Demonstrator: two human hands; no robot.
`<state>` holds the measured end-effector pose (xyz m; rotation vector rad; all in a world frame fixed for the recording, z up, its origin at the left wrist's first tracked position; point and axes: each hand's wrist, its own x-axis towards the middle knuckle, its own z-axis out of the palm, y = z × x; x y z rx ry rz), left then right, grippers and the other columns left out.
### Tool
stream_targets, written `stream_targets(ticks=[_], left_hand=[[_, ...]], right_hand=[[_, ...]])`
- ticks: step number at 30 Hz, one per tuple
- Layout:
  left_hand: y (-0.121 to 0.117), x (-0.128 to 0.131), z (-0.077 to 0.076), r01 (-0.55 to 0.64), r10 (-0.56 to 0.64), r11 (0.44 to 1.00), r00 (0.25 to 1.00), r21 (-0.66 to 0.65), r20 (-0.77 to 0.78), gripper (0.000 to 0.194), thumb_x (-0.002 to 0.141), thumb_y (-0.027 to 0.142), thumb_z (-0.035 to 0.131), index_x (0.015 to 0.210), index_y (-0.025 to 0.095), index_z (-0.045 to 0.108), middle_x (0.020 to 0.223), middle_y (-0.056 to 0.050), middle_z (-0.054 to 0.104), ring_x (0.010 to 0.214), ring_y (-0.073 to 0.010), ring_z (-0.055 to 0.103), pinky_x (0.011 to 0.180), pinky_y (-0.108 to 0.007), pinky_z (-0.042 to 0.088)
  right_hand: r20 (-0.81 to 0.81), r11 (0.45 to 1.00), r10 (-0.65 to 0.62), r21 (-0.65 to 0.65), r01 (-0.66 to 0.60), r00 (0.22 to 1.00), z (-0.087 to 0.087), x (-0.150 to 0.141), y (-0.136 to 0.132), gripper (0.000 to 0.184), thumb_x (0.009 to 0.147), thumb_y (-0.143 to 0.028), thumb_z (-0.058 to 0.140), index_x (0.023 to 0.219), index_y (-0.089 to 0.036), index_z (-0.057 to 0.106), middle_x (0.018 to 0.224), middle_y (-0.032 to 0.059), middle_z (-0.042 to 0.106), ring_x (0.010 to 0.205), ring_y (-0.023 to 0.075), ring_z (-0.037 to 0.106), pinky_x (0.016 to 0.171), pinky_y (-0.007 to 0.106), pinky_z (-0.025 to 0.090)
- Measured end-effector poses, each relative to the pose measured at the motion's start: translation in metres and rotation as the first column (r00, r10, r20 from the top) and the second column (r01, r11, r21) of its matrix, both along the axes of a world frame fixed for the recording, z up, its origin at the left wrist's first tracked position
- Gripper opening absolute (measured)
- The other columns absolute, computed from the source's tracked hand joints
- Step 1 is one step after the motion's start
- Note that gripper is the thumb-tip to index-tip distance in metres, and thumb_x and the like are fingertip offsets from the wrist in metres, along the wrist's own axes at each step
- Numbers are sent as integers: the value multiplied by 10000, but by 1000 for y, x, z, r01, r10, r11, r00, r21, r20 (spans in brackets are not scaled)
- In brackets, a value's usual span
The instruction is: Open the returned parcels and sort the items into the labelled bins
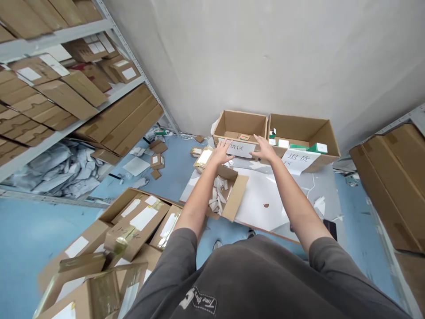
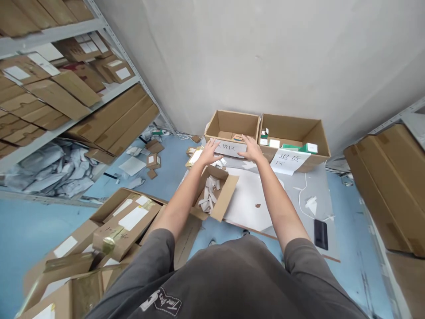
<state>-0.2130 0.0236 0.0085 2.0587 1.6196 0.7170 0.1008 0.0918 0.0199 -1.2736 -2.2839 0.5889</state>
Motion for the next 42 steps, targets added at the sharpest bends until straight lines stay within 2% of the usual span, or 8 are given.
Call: stream_targets(ticks=[5,9,16,23,29,33,37,42], left_hand=[[-77,-32,-30,74,-72,996,997,-49,27,997,774,528,879,1660,296,484,1813,-121,302,1692,-464,156,1353,-640,215],[-127,-54,-48,83,-78,987,996,-140,46,995,730,575,904,1616,322,529,1813,-114,309,1686,-481,167,1344,-631,226],[-202,-92,-82,91,-93,973,996,-211,-1,961,726,574,898,1577,272,570,1783,-143,368,1682,-460,195,1359,-634,185],[-275,-108,-110,30,-92,905,988,-424,-127,1064,690,540,924,1634,272,512,1833,-151,249,1692,-497,133,1341,-613,243],[-298,-109,-132,-12,-92,884,976,-467,-198,1093,545,532,1040,1531,312,623,1857,-132,164,1673,-549,137,1307,-650,300],[-300,-100,-138,-57,-127,890,922,-452,-366,900,656,572,1010,1454,289,705,1872,-118,51,1665,-553,161,1290,-635,351],[-305,-89,-138,-126,-86,913,870,-387,-486,614,832,445,923,1408,321,750,1861,-73,145,1657,-472,247,1279,-588,383],[-314,-79,-137,-150,-6,950,870,-274,-494,368,959,307,781,1324,354,798,1850,11,215,1575,-410,371,1209,-601,437]], right_hand=[[60,995,-76,-56,79,995,-20,-49,-99,1134,784,-618,890,1734,-248,392,1754,175,392,1644,431,312,1339,610,300],[69,988,-114,-98,121,991,-37,-77,-162,1106,791,-609,882,1730,-286,396,1761,159,385,1643,435,315,1327,635,309],[153,975,-114,-172,140,982,-70,-113,-249,1062,819,-531,878,1731,-288,392,1771,169,367,1643,444,317,1309,640,336],[255,948,-42,-296,119,966,-121,-134,-325,1052,824,-539,884,1723,-283,401,1784,187,340,1639,470,313,1286,657,352],[323,934,-20,-331,133,946,-153,-139,-363,1104,741,-543,964,1687,-279,461,1804,200,293,1667,486,222,1292,659,303],[365,932,-47,-320,172,930,-167,-152,-375,1005,772,-539,958,1649,-305,526,1853,173,131,1688,480,132,1291,662,267],[407,934,-106,-273,231,907,-174,-169,-382,695,838,-452,936,1457,-224,716,1857,194,59,1684,494,116,1288,667,245],[412,937,-168,-217,275,896,-178,-172,-385,273,915,-318,858,1124,-145,827,1843,204,133,1679,494,144,1290,679,250]])
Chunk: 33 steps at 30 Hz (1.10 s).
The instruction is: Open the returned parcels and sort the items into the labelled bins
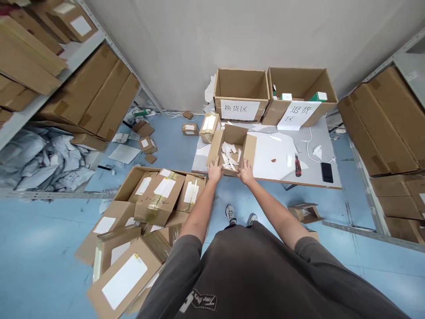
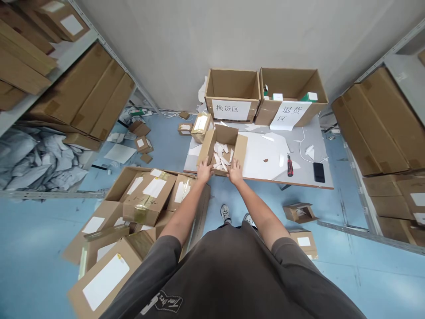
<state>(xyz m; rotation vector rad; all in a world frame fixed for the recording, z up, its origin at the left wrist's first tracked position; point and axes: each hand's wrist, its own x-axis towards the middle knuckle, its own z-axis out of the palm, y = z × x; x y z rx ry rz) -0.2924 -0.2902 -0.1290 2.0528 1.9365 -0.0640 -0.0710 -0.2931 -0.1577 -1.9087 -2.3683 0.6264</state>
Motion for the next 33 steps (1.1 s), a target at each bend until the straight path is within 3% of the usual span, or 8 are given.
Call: stream_targets(ticks=[4,11,18,22,26,30,33], left_hand=[[-2,9,5,-10,6,997,999,72,51,274,961,260,768,1224,309,825,1860,25,182,1532,-386,418,1203,-577,444],[7,34,27,38,-58,984,992,172,113,237,950,206,754,1162,285,822,1831,5,283,1513,-353,464,1216,-515,466],[32,90,55,168,-219,940,965,297,147,194,967,228,719,1123,285,820,1801,-1,354,1511,-356,463,1213,-532,467],[42,145,67,284,-359,887,920,364,157,220,961,220,709,1144,282,814,1793,-28,374,1506,-369,472,1203,-555,474],[39,219,76,386,-486,828,856,406,176,199,953,226,716,1110,293,817,1775,-18,407,1508,-367,480,1194,-548,493],[18,304,80,487,-602,763,775,426,192,187,956,234,721,1099,289,827,1772,-6,412,1517,-369,474,1210,-530,486],[-11,372,80,566,-678,707,712,424,182,207,944,245,740,1120,294,836,1775,-9,404,1524,-381,469,1217,-544,483]], right_hand=[[-4,998,17,57,-16,1000,6,11,4,173,932,-253,820,1076,-157,829,1835,182,197,1681,473,155,1289,709,236],[-15,986,0,168,2,1000,26,43,5,136,947,-218,765,1060,-166,822,1822,176,255,1676,458,200,1280,741,248],[-31,942,-144,304,146,989,56,100,-6,125,926,-202,742,1016,-167,822,1840,138,213,1688,459,168,1278,751,268],[-11,902,-286,334,273,958,78,150,-26,137,931,-222,751,1025,-160,827,1834,145,233,1692,451,161,1309,725,232],[-14,842,-417,370,392,909,94,211,-63,140,930,-234,757,1028,-163,828,1830,145,244,1697,441,144,1324,722,198],[-11,760,-552,405,508,834,103,277,-115,124,933,-241,757,1000,-163,827,1813,162,290,1690,448,177,1311,731,236],[-6,691,-646,421,588,763,106,328,-165,113,930,-248,767,984,-170,828,1803,160,317,1677,457,219,1298,734,267]])
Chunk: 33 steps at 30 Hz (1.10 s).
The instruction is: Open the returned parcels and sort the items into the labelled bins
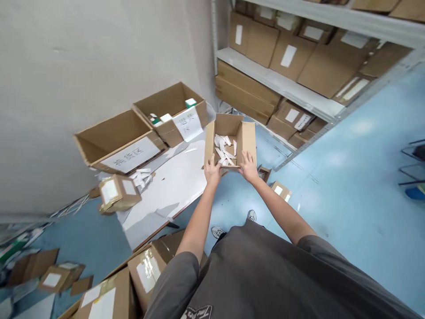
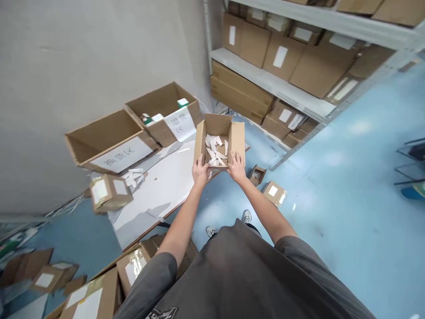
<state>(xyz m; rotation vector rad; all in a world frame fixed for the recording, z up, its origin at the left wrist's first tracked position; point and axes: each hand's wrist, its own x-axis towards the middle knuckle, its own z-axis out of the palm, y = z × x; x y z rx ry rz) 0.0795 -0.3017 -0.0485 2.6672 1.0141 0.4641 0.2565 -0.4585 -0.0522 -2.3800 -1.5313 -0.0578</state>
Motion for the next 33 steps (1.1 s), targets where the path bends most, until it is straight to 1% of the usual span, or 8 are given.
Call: stream_targets(ticks=[5,10,14,18,21,26,29,33], left_hand=[[-73,113,-2,185,-188,982,981,-46,-57,212,974,256,698,1133,292,832,1790,-4,371,1561,-379,424,1256,-565,453],[-159,216,-12,363,-373,927,918,-98,-134,219,992,283,694,1152,321,838,1804,16,344,1532,-373,455,1229,-572,480],[-217,281,-24,459,-470,883,868,-101,-163,266,976,291,724,1206,359,838,1790,28,371,1526,-380,464,1219,-576,494],[-260,330,-35,516,-529,848,830,-116,-177,276,986,303,729,1234,364,834,1797,16,353,1520,-377,469,1195,-560,524],[-283,356,-46,514,-530,848,825,-129,-196,343,965,321,777,1307,347,797,1817,-15,307,1552,-385,434,1178,-545,540],[-295,368,-59,457,-486,874,833,-166,-266,899,850,339,906,1652,333,498,1859,-117,156,1605,-439,363,1186,-564,515],[-283,363,-56,429,-470,881,839,-198,-273,834,928,401,808,1680,332,454,1850,-130,193,1615,-435,356,1203,-566,489],[-251,354,-43,356,-394,915,890,-190,-228,674,1012,402,640,1657,265,498,1828,-141,267,1630,-412,336,1239,-553,451]], right_hand=[[-7,981,-191,-26,191,982,-4,80,-102,145,934,-251,754,1026,-182,843,1810,131,312,1680,456,207,1297,729,262],[-45,915,-397,-92,392,917,-16,145,-209,164,934,-253,745,1052,-201,847,1827,99,269,1693,443,176,1322,729,187],[-64,862,-502,-121,492,863,-29,188,-278,168,923,-254,768,1063,-198,842,1831,120,248,1690,438,195,1321,732,182],[-56,820,-565,-153,552,823,-40,221,-322,154,943,-251,746,1046,-179,835,1824,155,262,1691,434,189,1317,729,196],[-54,788,-600,-213,578,798,-48,240,-341,256,930,-227,761,1174,-181,822,1823,173,257,1698,433,160,1325,715,183],[-109,737,-646,-348,580,756,-63,258,-356,814,828,-234,872,1589,-227,585,1824,223,219,1695,453,154,1299,723,227],[-125,764,-615,-341,548,779,-66,264,-357,824,867,-307,841,1627,-213,538,1827,232,198,1695,457,153,1296,715,250],[-93,825,-541,-252,506,836,-55,271,-340,762,925,-330,760,1639,-205,525,1832,207,201,1696,456,154,1302,706,257]])
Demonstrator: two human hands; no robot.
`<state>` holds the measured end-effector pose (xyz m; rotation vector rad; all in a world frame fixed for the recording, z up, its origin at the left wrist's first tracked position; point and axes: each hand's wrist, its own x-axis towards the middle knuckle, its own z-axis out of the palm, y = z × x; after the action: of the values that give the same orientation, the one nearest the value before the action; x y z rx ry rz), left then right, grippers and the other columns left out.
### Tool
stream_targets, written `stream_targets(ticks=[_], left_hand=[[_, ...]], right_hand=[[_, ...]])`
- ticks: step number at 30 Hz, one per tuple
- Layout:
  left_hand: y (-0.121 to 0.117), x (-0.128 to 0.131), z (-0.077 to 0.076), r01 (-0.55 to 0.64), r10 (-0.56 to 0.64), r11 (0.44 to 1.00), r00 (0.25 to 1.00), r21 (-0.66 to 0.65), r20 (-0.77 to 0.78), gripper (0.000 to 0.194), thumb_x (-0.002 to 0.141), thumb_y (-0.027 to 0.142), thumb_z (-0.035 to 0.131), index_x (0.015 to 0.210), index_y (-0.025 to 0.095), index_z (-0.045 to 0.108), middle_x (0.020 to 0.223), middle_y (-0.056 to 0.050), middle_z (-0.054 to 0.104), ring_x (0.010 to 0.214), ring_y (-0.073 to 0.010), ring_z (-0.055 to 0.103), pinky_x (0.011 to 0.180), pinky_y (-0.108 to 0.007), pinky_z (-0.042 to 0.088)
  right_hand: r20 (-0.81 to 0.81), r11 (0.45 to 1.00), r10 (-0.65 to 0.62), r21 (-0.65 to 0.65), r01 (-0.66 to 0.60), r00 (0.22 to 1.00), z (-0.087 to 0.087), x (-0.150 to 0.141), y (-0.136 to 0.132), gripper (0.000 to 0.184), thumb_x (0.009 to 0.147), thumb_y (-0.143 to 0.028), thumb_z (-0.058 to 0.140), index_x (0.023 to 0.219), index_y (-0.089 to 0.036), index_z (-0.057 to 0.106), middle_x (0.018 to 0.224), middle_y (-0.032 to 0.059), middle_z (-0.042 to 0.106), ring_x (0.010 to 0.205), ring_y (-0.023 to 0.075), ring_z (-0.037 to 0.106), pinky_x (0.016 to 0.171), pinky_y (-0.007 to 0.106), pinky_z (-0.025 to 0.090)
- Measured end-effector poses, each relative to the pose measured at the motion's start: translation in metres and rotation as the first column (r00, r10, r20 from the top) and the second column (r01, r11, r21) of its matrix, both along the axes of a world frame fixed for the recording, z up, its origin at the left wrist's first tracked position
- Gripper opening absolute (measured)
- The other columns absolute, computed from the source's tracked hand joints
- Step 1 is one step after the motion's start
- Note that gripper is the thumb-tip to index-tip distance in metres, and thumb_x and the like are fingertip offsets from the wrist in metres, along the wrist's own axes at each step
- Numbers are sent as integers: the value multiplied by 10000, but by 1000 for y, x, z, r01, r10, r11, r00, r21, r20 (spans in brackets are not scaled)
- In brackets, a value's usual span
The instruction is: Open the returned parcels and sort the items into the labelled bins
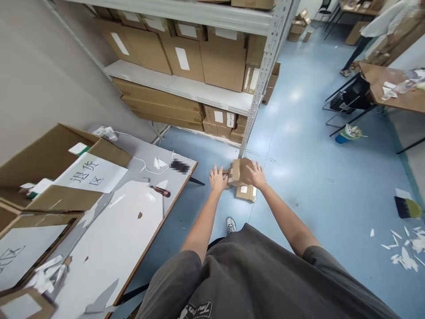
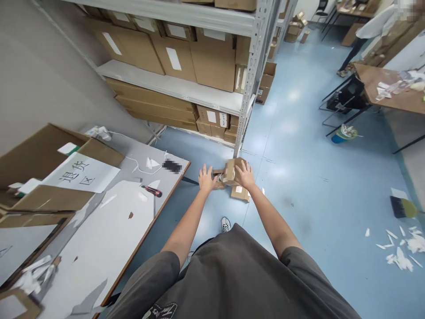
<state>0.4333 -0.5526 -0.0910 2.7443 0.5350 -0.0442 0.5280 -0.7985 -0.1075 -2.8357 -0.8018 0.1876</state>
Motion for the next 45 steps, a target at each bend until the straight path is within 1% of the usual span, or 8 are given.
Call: stream_targets(ticks=[7,14,19,28,33,36,41,45], left_hand=[[65,-40,26,-200,198,980,976,16,90,693,1007,392,617,1673,263,479,1831,-115,270,1670,-391,267,1266,-568,422],[133,-124,50,-379,371,925,918,30,142,748,997,397,646,1702,245,444,1835,-124,258,1686,-412,221,1276,-568,401],[180,-214,67,-522,504,850,844,66,186,749,990,406,668,1690,241,460,1827,-133,278,1692,-405,208,1287,-565,380],[249,-387,92,-702,669,706,705,97,234,767,1005,440,647,1712,251,417,1842,-128,238,1711,-390,137,1301,-568,354],[272,-448,90,-739,699,665,667,107,258,831,974,455,672,1721,239,380,1855,-133,180,1715,-402,89,1291,-621,353],[280,-470,90,-738,702,668,667,93,250,853,966,462,673,1728,245,355,1860,-131,157,1718,-400,64,1298,-647,331],[280,-501,101,-731,699,677,675,84,236,881,951,450,712,1728,220,366,1857,-147,164,1718,-410,55,1298,-619,338],[280,-539,108,-763,730,640,639,87,243,865,963,436,714,1733,235,378,1854,-135,185,1720,-401,76,1318,-595,312]], right_hand=[[129,984,156,65,-166,979,33,4,69,749,951,-352,708,1660,-220,505,1852,146,163,1699,445,128,1313,678,245],[160,924,360,74,-375,919,56,-26,170,761,956,-379,701,1668,-206,494,1845,169,178,1675,483,175,1288,705,257],[182,848,509,64,-526,842,65,-78,255,849,946,-392,708,1717,-193,412,1851,174,138,1677,492,153,1284,701,262],[176,705,677,125,-698,715,82,-223,384,865,922,-391,770,1702,-203,446,1848,170,158,1693,473,111,1323,675,206],[158,644,728,179,-744,667,87,-277,419,946,899,-355,821,1731,-238,387,1860,141,121,1707,442,52,1338,686,152],[146,649,728,169,-742,670,92,-300,429,932,926,-341,805,1740,-242,362,1863,139,99,1712,428,24,1340,685,136],[140,649,736,132,-750,662,105,-337,437,933,942,-355,784,1752,-227,339,1865,152,56,1702,459,51,1320,700,189],[178,610,769,86,-788,615,106,-372,455,961,938,-386,764,1768,-230,304,1867,151,18,1691,492,80,1296,710,237]])
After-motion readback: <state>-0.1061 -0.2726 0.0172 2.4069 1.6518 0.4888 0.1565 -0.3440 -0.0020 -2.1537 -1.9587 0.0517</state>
